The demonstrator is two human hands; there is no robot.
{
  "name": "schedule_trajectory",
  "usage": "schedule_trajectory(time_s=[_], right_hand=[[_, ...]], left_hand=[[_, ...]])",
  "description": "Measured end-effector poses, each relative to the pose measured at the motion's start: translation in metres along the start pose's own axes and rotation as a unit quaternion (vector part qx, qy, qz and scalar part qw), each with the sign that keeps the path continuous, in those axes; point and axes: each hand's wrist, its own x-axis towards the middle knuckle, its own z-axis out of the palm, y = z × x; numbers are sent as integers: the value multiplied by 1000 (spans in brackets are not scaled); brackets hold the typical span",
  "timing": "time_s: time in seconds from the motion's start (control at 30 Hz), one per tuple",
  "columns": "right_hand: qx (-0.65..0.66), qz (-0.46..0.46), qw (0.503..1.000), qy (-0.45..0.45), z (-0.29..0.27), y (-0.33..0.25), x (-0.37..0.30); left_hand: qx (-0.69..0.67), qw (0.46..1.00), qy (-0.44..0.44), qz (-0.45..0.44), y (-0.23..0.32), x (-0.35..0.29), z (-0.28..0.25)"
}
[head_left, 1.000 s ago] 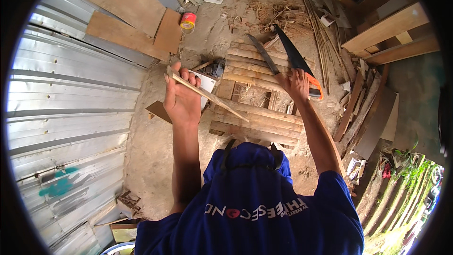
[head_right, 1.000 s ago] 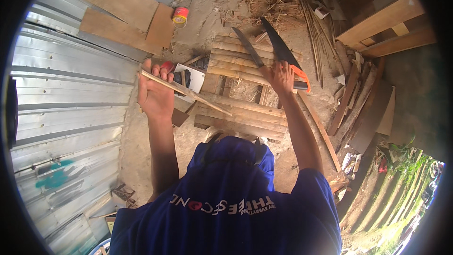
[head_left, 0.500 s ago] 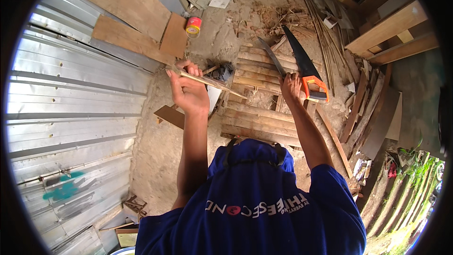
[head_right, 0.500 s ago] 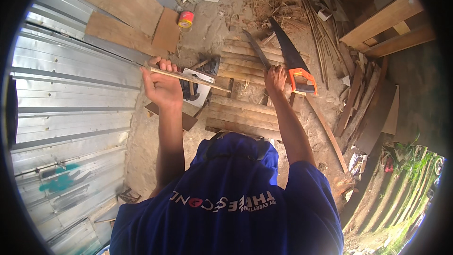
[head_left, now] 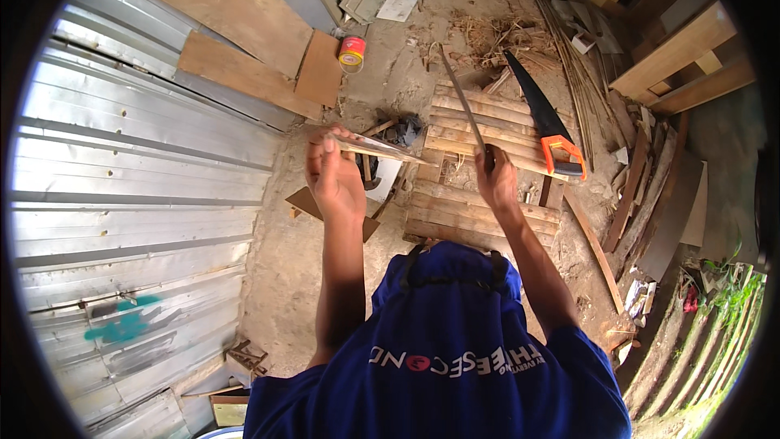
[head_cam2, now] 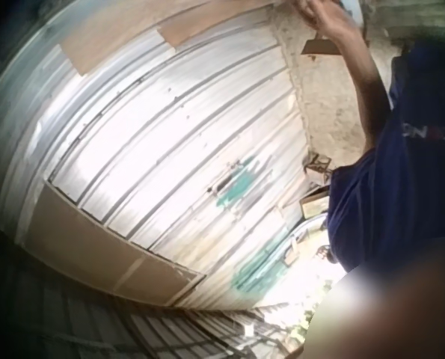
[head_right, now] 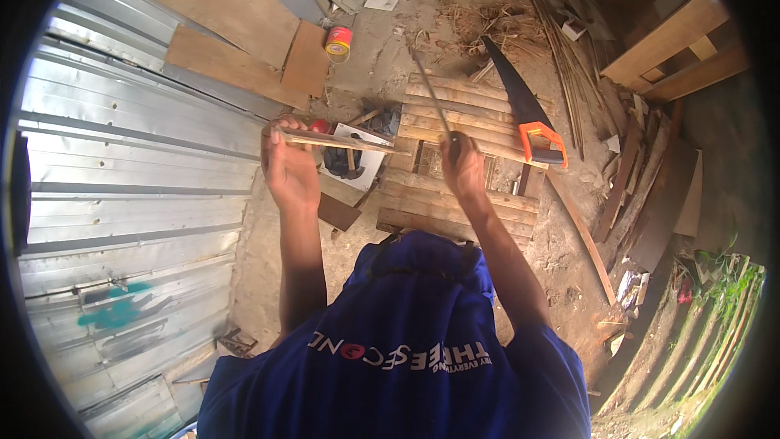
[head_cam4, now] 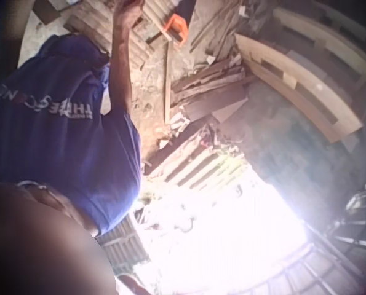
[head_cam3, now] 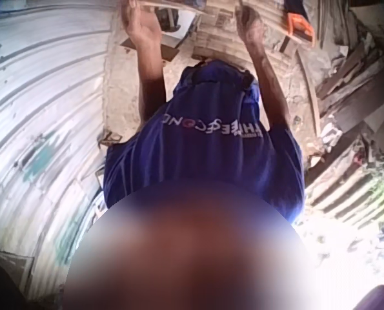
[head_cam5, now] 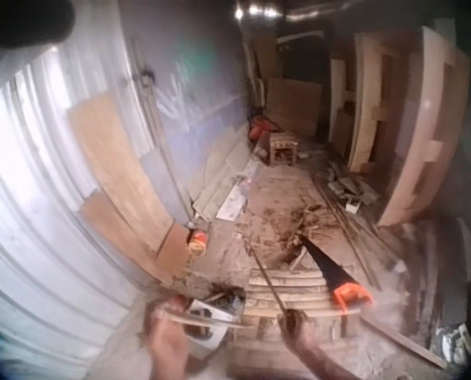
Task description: The person uses a hand saw to cut a small wooden stick placed on a wooden pallet. After cutting, the person picks up a knife and scrapes the cut piece of wood.
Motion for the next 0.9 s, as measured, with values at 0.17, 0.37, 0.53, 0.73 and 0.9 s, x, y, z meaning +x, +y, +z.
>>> schedule_trajectory(time_s=[0.17, 0.37, 0.53, 0.73, 0.9], right_hand=[[147, 46, 981, -121, -51, -125, -37], [192, -10, 968, -163, -75, -180, -57], [144, -77, 972, -171, -63, -166, -72], [134, -120, 964, -197, -50, -151, -83], [138, -146, 958, -203, -47, -155, -80]], left_hand=[[65, 997, 31, -30, 16, -25, 9], [224, 973, 50, -5, 21, -63, 9], [162, 983, 80, 23, 17, -90, 0], [159, 985, 62, 27, 20, -99, -20], [121, 987, 105, 25, 23, -98, -24]])
